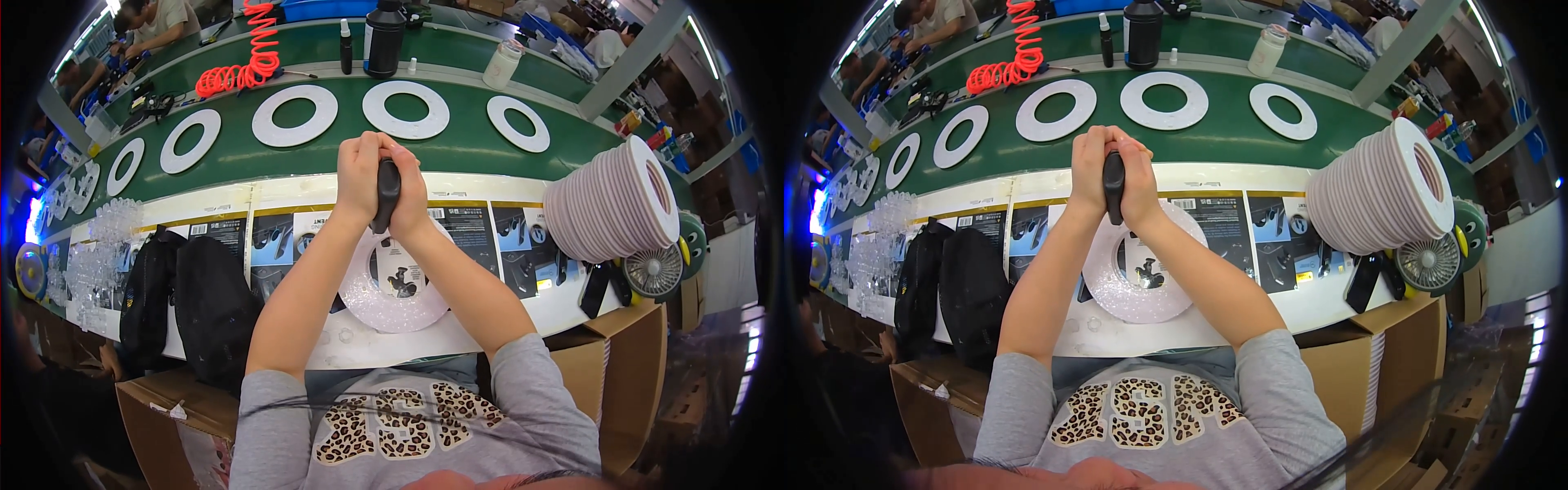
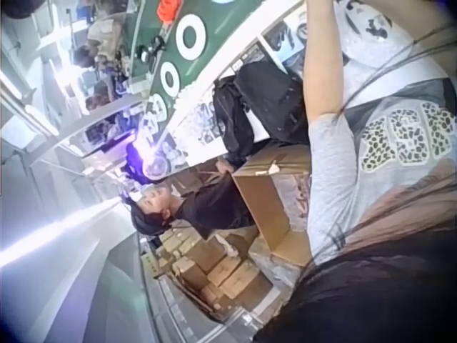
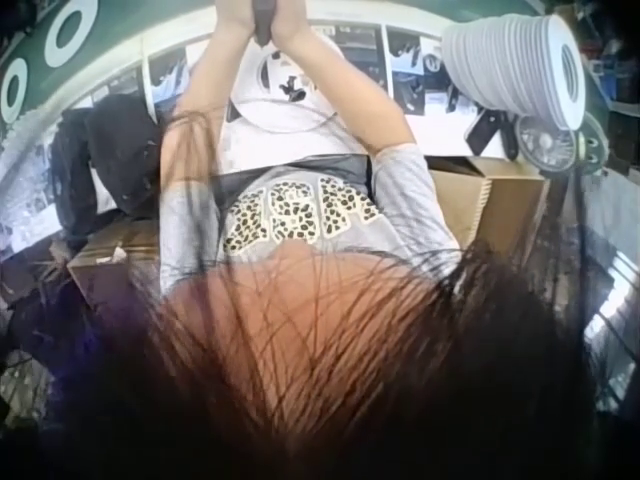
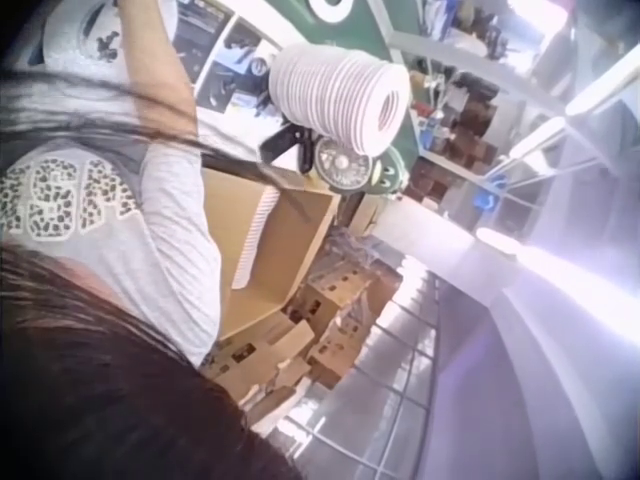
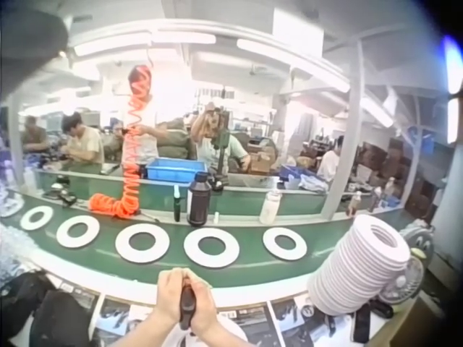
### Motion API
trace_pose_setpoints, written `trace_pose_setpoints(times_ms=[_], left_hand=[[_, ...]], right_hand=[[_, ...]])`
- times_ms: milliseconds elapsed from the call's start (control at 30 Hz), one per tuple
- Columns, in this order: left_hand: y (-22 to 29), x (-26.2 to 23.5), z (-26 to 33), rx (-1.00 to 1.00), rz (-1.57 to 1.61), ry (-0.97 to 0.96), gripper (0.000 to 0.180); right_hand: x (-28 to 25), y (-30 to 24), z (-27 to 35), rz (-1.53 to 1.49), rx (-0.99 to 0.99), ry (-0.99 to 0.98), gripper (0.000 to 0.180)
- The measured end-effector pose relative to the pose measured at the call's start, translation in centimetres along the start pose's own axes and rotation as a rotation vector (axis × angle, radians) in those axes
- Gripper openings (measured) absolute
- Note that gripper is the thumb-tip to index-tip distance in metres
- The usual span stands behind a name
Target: Assembling circular light fixtures on a production line using an electric screwdriver.
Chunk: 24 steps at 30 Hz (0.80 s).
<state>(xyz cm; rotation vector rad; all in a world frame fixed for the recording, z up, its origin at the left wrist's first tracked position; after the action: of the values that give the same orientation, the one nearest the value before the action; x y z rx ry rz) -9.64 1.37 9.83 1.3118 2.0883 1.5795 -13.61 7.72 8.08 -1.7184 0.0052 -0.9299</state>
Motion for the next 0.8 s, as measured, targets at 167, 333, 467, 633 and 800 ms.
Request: trace_pose_setpoints(times_ms=[167, 333, 467, 633, 800], left_hand=[[0.0, 0.2, 0.0, 0.000, 0.028, 0.001, 0.041], [-0.2, -0.1, -0.2, 0.015, 0.051, 0.009, 0.041], [0.7, 1.3, -0.7, 0.005, 0.049, -0.066, 0.042], [1.5, 3.3, -1.4, 0.005, -0.035, -0.125, 0.048], [-0.4, 3.8, -1.5, 0.017, 0.041, -0.105, 0.040]], right_hand=[[-1.0, 0.5, -0.6, 0.029, -0.044, -0.134, 0.033], [-0.9, 0.5, -0.1, -0.012, 0.039, 0.020, 0.031], [-0.9, -1.1, 0.1, -0.045, 0.056, 0.068, 0.032], [-1.7, -3.0, 0.1, -0.016, 0.003, 0.066, 0.037], [-3.7, -2.2, -0.6, 0.014, -0.065, 0.062, 0.037]])
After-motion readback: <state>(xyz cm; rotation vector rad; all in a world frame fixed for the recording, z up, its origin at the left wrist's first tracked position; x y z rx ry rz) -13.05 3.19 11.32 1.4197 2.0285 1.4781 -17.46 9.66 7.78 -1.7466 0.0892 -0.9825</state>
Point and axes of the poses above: each hand's wrist, its own z-axis away from the middle knuckle, its own x-axis out of the palm, y = z × x, the point moved 3 cm from there along -z, towards the middle knuckle, and after that the axes turned 7 degrees about x, right-handed, at the moved point
